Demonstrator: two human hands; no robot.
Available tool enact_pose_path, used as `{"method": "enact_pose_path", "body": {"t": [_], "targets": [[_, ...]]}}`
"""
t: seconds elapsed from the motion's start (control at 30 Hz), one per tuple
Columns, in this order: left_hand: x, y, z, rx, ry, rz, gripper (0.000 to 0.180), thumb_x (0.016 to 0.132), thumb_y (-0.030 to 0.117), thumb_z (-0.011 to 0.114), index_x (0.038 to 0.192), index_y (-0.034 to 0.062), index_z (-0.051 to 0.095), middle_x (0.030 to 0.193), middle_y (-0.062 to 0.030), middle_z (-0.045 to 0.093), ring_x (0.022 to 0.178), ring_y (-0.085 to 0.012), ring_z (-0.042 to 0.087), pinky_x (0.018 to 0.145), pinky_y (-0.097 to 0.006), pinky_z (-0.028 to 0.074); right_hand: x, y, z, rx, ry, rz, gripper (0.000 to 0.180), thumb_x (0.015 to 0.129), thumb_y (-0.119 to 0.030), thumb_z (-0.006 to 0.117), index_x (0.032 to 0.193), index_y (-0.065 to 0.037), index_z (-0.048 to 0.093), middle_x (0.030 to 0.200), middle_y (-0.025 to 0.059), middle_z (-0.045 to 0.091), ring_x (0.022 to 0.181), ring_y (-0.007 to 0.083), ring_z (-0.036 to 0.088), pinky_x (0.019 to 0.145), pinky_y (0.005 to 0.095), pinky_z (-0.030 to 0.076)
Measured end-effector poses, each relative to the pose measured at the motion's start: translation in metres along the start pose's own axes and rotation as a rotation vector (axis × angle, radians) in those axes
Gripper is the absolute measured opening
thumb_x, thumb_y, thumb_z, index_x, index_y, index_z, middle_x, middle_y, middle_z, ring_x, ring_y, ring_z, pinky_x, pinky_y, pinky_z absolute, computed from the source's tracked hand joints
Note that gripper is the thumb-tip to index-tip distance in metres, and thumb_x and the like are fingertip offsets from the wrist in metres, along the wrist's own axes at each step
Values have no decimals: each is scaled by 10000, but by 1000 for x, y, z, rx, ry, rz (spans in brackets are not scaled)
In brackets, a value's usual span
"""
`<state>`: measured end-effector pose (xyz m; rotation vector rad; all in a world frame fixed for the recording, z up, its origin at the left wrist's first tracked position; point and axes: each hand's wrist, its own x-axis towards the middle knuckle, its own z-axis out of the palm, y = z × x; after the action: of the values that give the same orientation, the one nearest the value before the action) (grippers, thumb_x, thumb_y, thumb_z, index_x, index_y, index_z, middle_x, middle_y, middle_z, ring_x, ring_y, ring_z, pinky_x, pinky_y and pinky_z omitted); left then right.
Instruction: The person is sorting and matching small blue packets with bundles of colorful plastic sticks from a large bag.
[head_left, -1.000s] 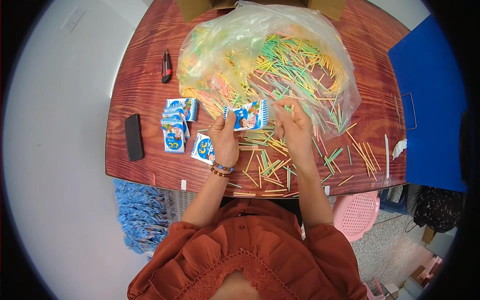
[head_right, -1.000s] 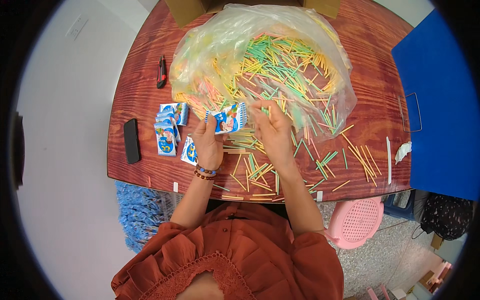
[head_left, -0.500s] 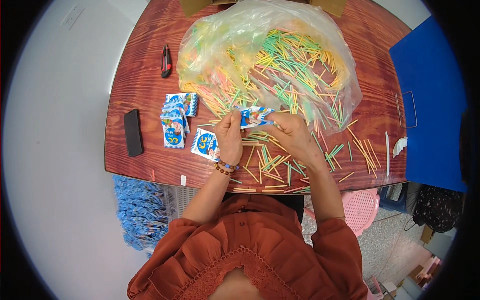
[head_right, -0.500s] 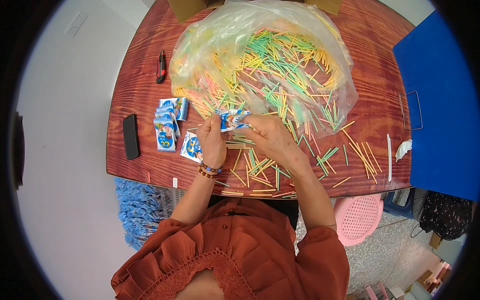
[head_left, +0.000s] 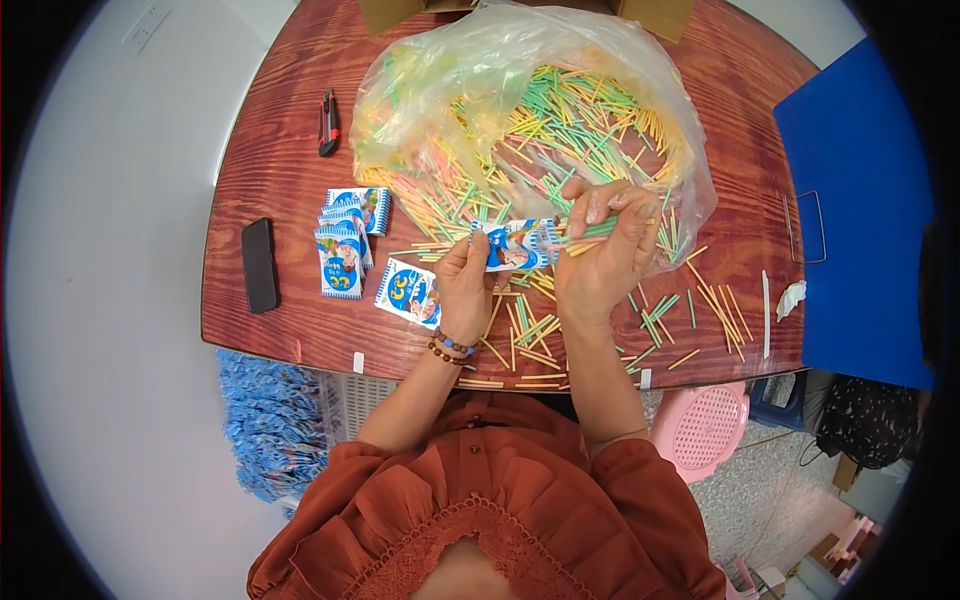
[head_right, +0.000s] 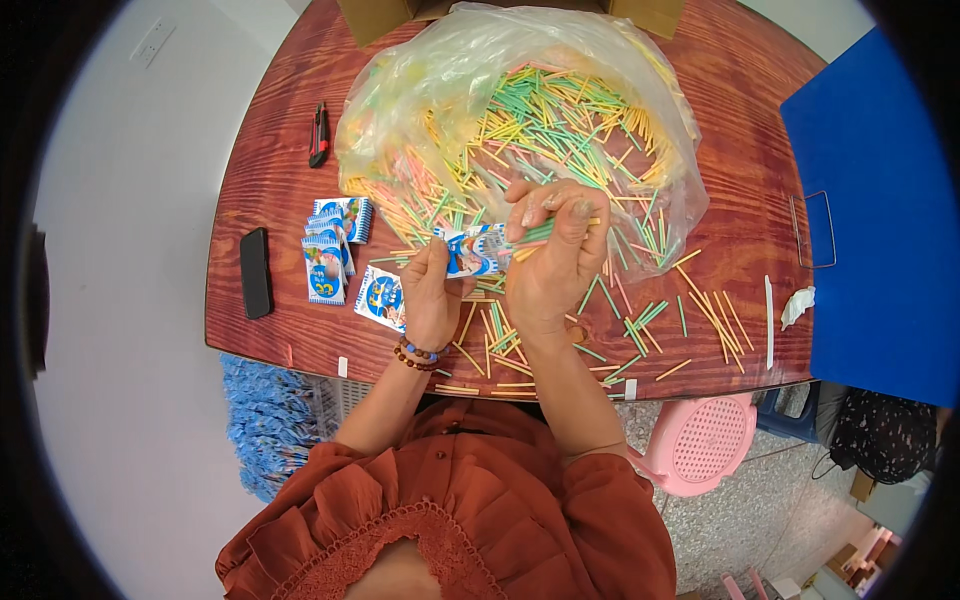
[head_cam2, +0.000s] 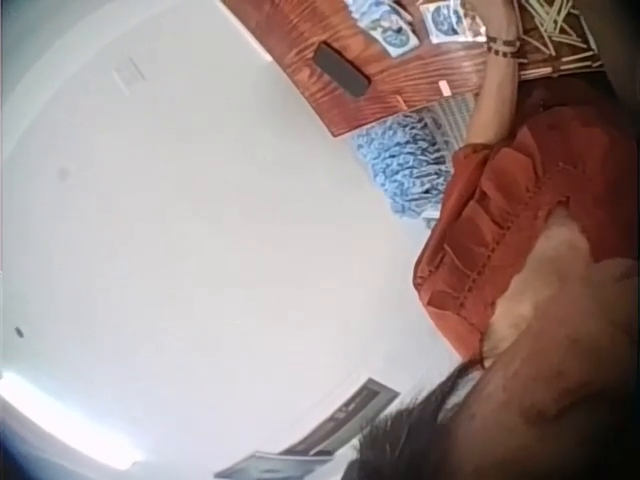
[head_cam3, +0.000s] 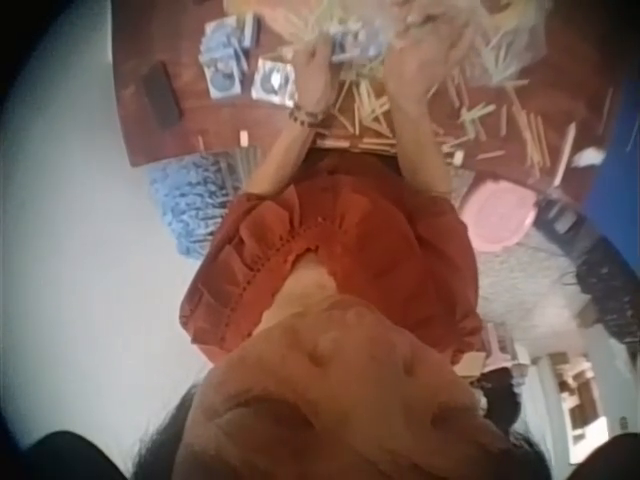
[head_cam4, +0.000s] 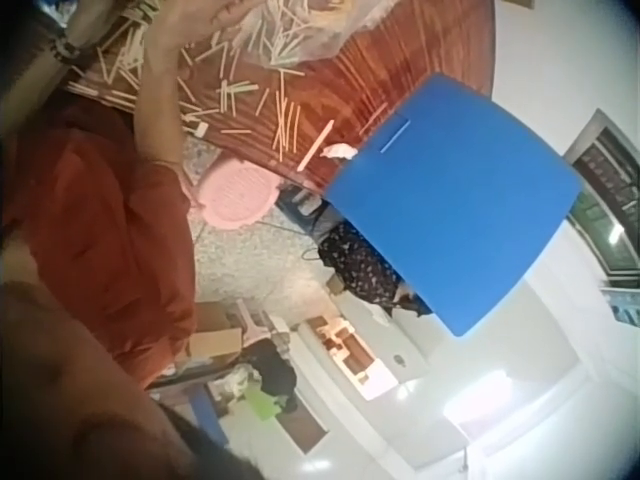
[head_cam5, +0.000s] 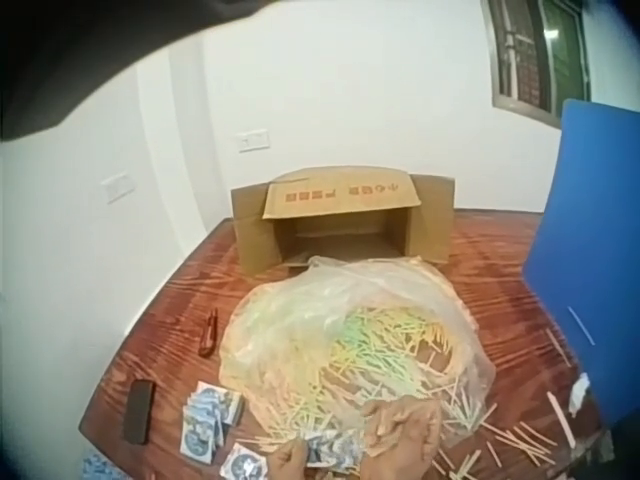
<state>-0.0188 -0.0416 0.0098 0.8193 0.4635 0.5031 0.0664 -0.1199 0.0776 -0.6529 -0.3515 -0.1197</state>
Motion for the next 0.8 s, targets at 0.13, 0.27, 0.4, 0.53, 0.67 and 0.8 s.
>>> {"method": "enact_pose_path", "body": {"t": [0.13,0.27,0.4,0.53,0.67,0.8], "targets": [[0,-4,-11,-30,-64,3,261,1008,240,477,927,44,630,820,-21,652,630,-64,530,520,-219,388,-1,2,1,-82,-59,-52,257,1003,-302,454,860,-89,440,701,40,460,544,144,464,911,453,418],[-2,-5,-11,-36,-91,11,262,1009,241,476,931,45,631,827,-17,650,642,-62,530,518,-219,380,-3,6,-7,-220,-91,-107,262,1013,-309,425,868,-91,432,698,41,453,557,166,519,976,463,387],[-2,-2,-8,-37,-44,-8,265,1010,243,473,931,46,633,820,-12,648,641,-59,525,520,-220,375,-6,8,-11,-309,-67,-99,276,1016,-325,410,872,-91,433,696,41,452,574,184,551,1006,473,374],[-3,3,4,-51,17,-33,276,994,246,515,843,38,616,724,-11,606,571,-71,495,506,-215,383,-9,14,-10,-305,-40,-83,304,1015,-344,400,864,-83,438,705,46,468,599,204,581,1048,500,350],[-3,2,5,-80,43,-37,279,993,250,515,851,38,627,742,-13,621,575,-68,499,511,-214,394,-12,19,-1,-281,40,-63,347,1004,-377,414,846,-69,433,705,55,490,630,227,610,1085,513,324],[0,-1,0,-67,60,-20,285,994,255,512,855,38,633,754,-13,630,584,-67,511,514,-217,404,-9,18,-7,-222,71,-93,360,995,-391,432,854,-60,428,697,61,496,652,249,625,1096,514,318]]}}
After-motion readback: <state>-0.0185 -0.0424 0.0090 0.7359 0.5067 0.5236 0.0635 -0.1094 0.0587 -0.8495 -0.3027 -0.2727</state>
